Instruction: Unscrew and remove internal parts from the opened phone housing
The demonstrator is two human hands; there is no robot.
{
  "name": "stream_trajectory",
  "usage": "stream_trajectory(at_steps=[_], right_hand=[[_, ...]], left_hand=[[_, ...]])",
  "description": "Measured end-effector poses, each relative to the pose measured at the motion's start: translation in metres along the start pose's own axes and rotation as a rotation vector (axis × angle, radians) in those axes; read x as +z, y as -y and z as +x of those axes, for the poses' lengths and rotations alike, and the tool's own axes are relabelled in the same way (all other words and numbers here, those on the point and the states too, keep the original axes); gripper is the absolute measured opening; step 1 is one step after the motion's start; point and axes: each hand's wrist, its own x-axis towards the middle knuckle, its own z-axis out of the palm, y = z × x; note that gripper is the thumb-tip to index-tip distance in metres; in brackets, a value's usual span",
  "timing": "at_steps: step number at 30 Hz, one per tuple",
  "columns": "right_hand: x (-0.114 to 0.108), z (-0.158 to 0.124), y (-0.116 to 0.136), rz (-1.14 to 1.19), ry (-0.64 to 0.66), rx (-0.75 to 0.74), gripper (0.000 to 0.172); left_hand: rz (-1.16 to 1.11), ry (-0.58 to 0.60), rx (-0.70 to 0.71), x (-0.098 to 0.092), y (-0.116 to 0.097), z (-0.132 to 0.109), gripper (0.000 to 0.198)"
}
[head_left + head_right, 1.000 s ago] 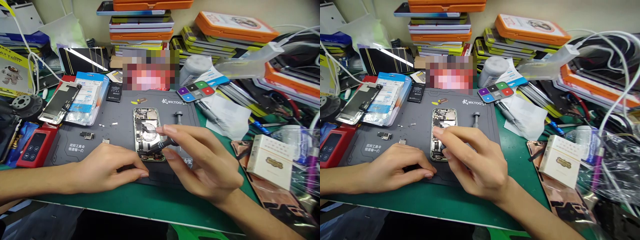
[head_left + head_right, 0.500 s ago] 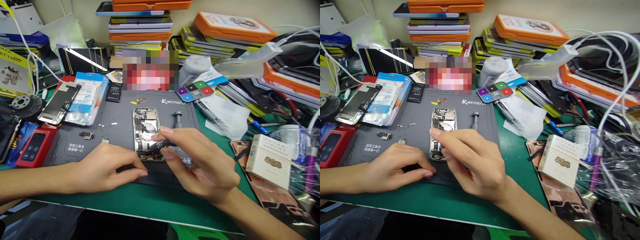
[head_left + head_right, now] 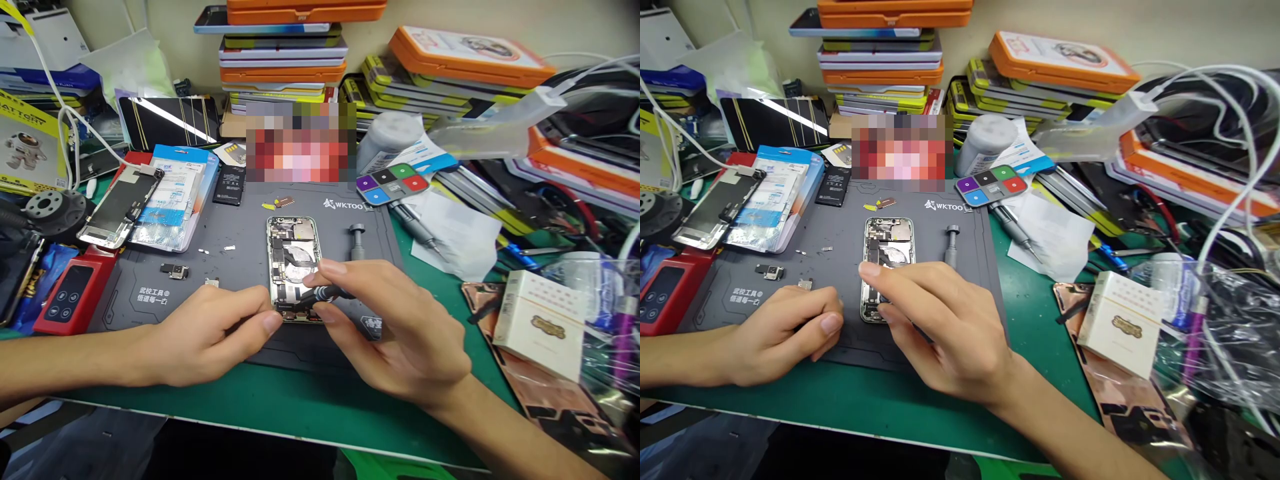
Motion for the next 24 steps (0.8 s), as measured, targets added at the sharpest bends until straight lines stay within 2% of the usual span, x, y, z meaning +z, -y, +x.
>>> stream_trajectory(at_steps=[6,13,19,24], right_hand=[[0.0012,-0.0005,0.0003,0.05,0.004,0.003,0.075],[0.0025,-0.0013,0.0003,0.121,0.026,0.038,0.075],[0.0016,0.0002,-0.0023,0.007,0.016,-0.016,0.065],[0.0009,0.0001,-0.0015,0.008,0.024,-0.015,0.066]], left_hand=[[0.055,-0.034,0.011,0.0005,0.0023,-0.0024,0.032],[0.09,-0.009,0.028,0.0014,0.0043,-0.001,0.03],[0.079,-0.004,0.042,0.0007,0.0038,0.0001,0.03],[0.02,-0.025,-0.022,0.0013,0.0035,-0.0019,0.027]])
